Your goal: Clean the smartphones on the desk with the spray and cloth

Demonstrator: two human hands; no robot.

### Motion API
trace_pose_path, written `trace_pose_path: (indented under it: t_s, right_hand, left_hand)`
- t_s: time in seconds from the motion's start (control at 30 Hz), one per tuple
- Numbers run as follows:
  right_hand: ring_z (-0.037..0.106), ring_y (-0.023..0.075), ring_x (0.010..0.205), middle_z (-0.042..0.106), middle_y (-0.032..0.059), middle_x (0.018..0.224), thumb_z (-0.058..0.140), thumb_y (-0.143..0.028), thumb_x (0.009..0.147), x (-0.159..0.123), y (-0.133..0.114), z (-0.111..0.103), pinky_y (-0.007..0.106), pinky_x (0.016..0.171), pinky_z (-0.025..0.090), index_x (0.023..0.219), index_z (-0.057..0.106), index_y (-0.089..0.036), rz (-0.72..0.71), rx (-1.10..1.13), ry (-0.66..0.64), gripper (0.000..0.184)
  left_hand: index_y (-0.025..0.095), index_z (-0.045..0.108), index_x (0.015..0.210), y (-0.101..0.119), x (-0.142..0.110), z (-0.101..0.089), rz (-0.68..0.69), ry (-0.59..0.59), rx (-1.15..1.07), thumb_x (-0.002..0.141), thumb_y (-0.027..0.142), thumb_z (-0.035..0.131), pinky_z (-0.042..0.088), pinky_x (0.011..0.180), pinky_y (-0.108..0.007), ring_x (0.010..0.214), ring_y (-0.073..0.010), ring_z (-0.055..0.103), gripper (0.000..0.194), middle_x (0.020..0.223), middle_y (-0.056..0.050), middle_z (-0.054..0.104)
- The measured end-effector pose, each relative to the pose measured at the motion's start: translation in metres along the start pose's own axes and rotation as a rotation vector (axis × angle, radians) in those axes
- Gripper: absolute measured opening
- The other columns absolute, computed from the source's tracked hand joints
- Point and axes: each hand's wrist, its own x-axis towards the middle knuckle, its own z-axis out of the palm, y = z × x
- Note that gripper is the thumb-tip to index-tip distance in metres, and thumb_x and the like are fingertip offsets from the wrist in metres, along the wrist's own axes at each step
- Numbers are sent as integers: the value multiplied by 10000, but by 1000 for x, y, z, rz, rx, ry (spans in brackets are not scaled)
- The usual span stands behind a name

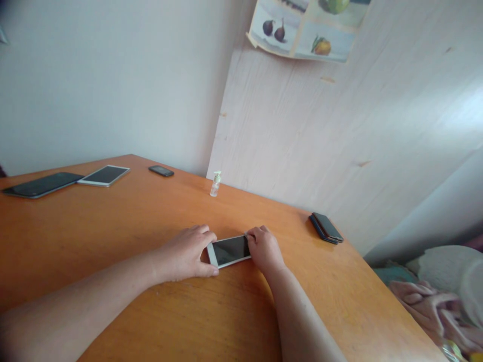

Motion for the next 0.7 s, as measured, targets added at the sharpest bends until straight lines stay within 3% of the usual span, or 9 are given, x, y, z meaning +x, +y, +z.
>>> trace_pose_path:
  t_s: [0.2, 0.3, 0.43, 0.53, 0.6, 0.7]
  right_hand:
    - [594, 205, 955, 689, 77, 949, 506, -134, 832, -10, -2, -8, 294, 871, 427, 953, 725, -196, -76, -99, -45, 258]
    - [602, 213, 967, 706, 86, 985, 466, -113, 844, -17, -20, -7, 313, 892, 428, 1004, 718, -190, -106, -125, -73, 309]
    - [587, 194, 1055, 682, 48, 1162, 450, -60, 814, -32, -65, -1, 308, 957, 408, 1135, 679, -229, -388, 26, -167, 429]
    - [547, 201, 1152, 626, 5, 1297, 461, -55, 796, -38, -81, 0, 330, 995, 394, 1230, 635, -284, -497, 67, -218, 521]
    - [540, 214, 1182, 614, -1, 1321, 455, -78, 819, -35, -72, -2, 360, 1012, 390, 1259, 620, -300, -448, 5, -218, 519]
    - [538, 245, 1219, 619, 51, 1317, 428, -112, 853, -26, -41, -5, 406, 1020, 396, 1263, 627, -248, -234, -155, -183, 476]
  left_hand:
    - [211, 643, 958, 0, 0, 1, -4, -8, -21, 601, 610, 739, 467, 772, -369, 926, -280, 588, 544, 975, -79, 606]
    - [208, 628, 964, 1, 0, 0, -10, -4, -21, 602, 606, 735, 468, 782, -377, 934, -287, 590, 548, 981, -84, 611]
    - [198, 578, 1006, 2, -1, 1, -18, 8, -45, 628, 514, 726, 469, 767, -354, 937, -282, 603, 515, 995, -93, 628]
    - [186, 530, 1108, 1, -1, 3, -32, 20, -74, 646, 451, 709, 471, 770, -348, 952, -282, 613, 562, 1015, -103, 641]
    - [187, 514, 1132, 1, -1, 4, -41, 20, -80, 640, 473, 716, 472, 789, -362, 976, -293, 613, 604, 1044, -108, 643]
    - [191, 505, 1141, 2, -1, 4, -45, 8, -77, 602, 541, 745, 470, 826, -389, 1014, -314, 606, 686, 1094, -114, 640]
